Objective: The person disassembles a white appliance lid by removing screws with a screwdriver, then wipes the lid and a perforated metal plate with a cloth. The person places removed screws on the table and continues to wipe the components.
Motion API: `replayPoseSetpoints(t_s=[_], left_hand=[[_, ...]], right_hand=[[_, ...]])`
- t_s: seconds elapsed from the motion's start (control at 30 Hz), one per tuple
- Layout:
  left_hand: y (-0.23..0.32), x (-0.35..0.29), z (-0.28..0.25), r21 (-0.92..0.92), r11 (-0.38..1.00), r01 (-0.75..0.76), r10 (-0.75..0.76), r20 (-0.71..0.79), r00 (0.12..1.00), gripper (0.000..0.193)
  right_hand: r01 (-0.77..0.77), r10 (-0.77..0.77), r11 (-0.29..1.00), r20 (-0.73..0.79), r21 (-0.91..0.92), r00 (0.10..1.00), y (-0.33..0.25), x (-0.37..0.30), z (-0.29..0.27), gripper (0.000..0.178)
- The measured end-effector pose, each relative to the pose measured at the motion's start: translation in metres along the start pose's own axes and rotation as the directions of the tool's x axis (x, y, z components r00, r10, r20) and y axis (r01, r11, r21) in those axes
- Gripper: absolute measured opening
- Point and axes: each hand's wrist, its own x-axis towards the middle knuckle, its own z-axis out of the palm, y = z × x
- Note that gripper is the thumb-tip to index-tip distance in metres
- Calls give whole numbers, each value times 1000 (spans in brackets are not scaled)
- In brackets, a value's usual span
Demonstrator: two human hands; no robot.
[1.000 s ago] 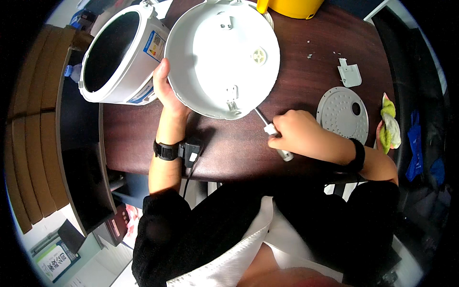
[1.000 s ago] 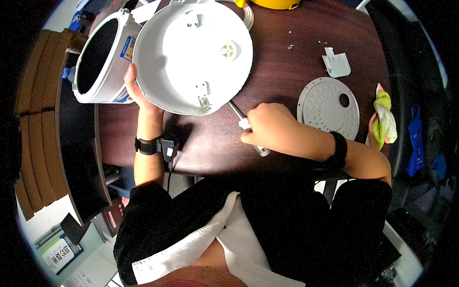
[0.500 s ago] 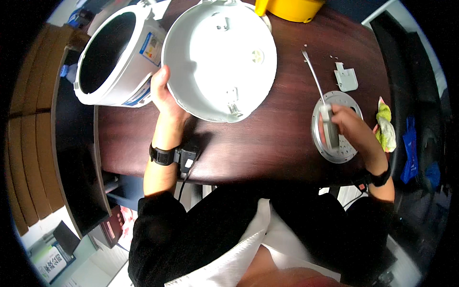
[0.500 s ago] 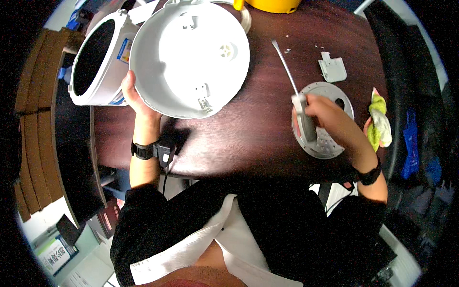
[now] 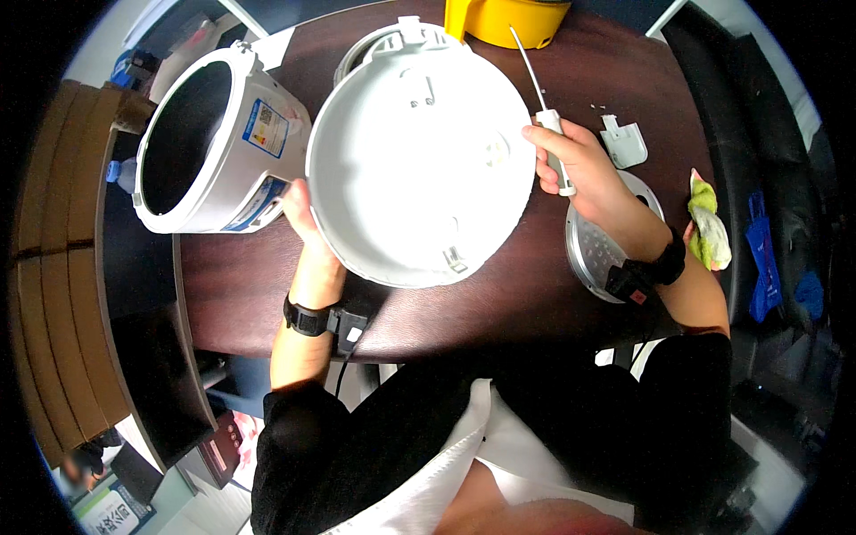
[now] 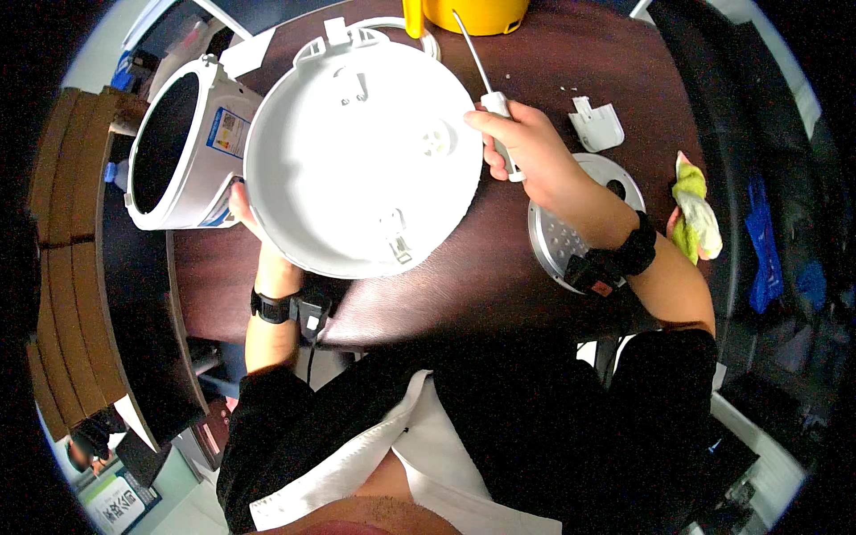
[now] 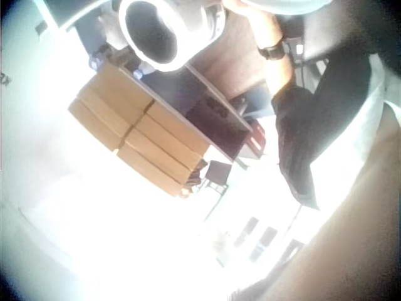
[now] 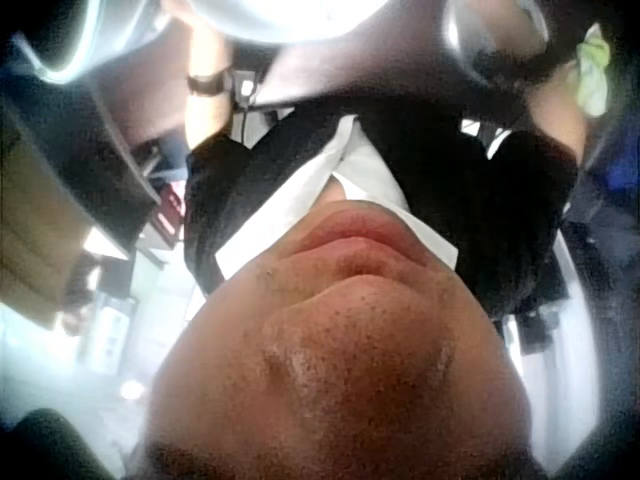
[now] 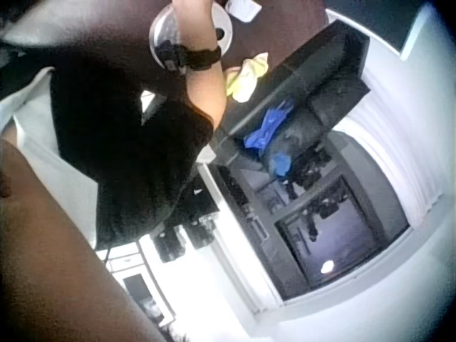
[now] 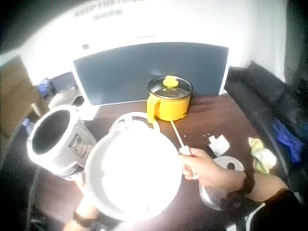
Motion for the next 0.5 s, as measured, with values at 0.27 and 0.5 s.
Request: replayPoseSetpoints(t_s=[0.27, 0.5], left_hand=[[-1, -1, -7, 1, 997, 77, -77, 79, 994, 92], [6, 0, -14, -87, 959, 271, -246, 228, 942, 78]], right_hand=[[56, -55, 970, 13, -238, 998, -6, 5, 4, 19], [116, -96, 892, 66, -437, 993, -2, 9, 0, 16]])
